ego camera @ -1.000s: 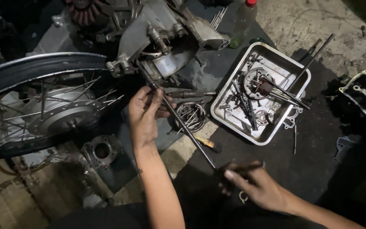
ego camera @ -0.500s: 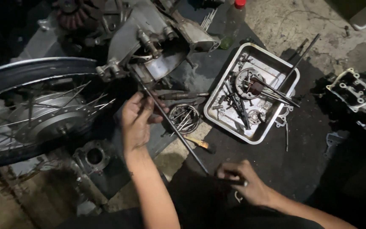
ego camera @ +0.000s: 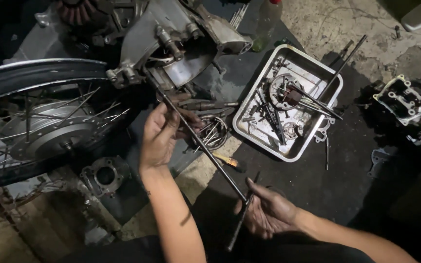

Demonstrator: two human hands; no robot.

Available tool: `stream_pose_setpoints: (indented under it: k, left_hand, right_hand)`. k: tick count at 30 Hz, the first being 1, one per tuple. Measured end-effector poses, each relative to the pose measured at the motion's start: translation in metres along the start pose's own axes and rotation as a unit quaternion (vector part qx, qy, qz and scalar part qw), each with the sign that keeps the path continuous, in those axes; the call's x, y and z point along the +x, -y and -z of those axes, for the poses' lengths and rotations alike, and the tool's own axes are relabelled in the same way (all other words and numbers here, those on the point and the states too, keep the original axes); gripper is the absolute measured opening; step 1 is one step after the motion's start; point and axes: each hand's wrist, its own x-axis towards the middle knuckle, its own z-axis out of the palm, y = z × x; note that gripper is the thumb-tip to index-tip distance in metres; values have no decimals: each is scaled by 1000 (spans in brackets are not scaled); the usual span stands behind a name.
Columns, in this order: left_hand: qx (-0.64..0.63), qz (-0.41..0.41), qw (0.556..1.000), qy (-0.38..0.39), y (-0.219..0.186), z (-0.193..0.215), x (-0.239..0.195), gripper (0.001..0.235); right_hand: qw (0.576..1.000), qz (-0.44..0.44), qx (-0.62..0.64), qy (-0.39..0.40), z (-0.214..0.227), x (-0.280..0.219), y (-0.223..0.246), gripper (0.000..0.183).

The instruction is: The person works on a motorcycle engine, using a T-handle wrench to tighten bolts on the rear wheel assembly. They then pick up a carburetor and use a screwdriver to adjust its internal components.

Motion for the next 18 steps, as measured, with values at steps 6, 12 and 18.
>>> stream_pose_setpoints:
  k: [6,12,18]
  left_hand:
    - [-35,3,999,-21,16,19,-2,27]
    - [4,3,999,-48,15,15,1,29]
    - [6,9,998,-58,12,13,3,37]
  right_hand:
    - [914,67,-382,-121,-2,-7,8,67]
    - [812,258,-522,-38,-18,-18,12,21]
    - [610,181,-670,-382,18,-19,-4,52]
